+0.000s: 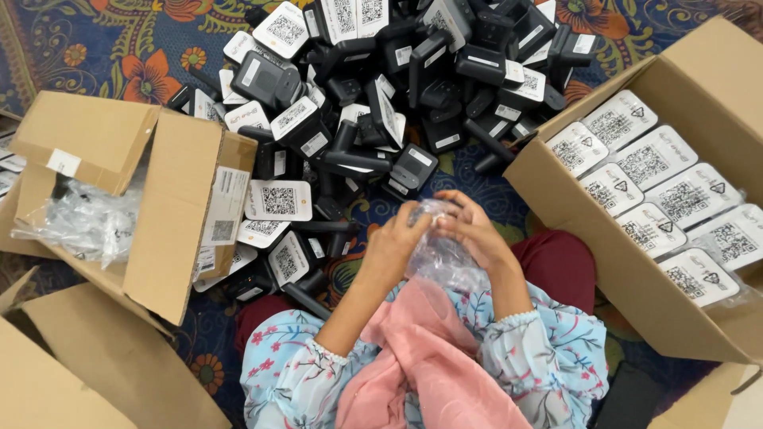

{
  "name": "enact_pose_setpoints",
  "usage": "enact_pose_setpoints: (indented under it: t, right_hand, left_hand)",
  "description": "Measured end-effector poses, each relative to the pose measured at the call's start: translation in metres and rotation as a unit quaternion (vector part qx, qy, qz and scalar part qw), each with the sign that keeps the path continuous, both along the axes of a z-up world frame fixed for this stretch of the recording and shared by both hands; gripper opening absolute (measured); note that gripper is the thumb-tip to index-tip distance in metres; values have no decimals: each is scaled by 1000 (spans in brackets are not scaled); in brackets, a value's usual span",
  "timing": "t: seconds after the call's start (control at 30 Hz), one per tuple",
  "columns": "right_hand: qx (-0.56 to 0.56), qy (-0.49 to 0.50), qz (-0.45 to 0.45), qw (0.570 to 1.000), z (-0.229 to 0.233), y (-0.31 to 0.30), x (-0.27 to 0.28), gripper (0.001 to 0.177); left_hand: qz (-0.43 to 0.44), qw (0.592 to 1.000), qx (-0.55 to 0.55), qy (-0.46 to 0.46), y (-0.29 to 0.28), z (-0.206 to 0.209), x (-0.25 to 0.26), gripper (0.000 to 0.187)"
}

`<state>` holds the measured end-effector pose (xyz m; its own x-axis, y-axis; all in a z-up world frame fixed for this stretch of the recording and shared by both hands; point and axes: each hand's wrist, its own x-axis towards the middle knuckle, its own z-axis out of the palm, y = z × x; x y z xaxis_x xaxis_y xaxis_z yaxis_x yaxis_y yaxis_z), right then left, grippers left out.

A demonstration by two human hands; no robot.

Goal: The person packs small electronic devices with QR code labels into plastic bags and places them into cardboard boxes.

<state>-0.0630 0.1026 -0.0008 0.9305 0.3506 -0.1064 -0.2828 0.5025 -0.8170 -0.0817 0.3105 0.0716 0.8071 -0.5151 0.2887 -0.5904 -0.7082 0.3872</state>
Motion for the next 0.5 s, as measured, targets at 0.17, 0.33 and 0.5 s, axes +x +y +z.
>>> enact_pose_setpoints:
  t: [0.17, 0.33, 0.5]
  right_hand:
    - [106, 123, -141, 977, -43, -7, 107, 90]
    - [337, 360, -225, 840, -102, -26, 210, 120]
    - [284, 362, -409, 788, -209, -30, 261, 70]
  left_hand:
    - [94, 995, -24, -5, 6, -11, 22, 33]
    - [166, 985, -38, -6, -3, -3, 23, 41]
    - [252, 966, -45, -25, -7, 0, 11, 30]
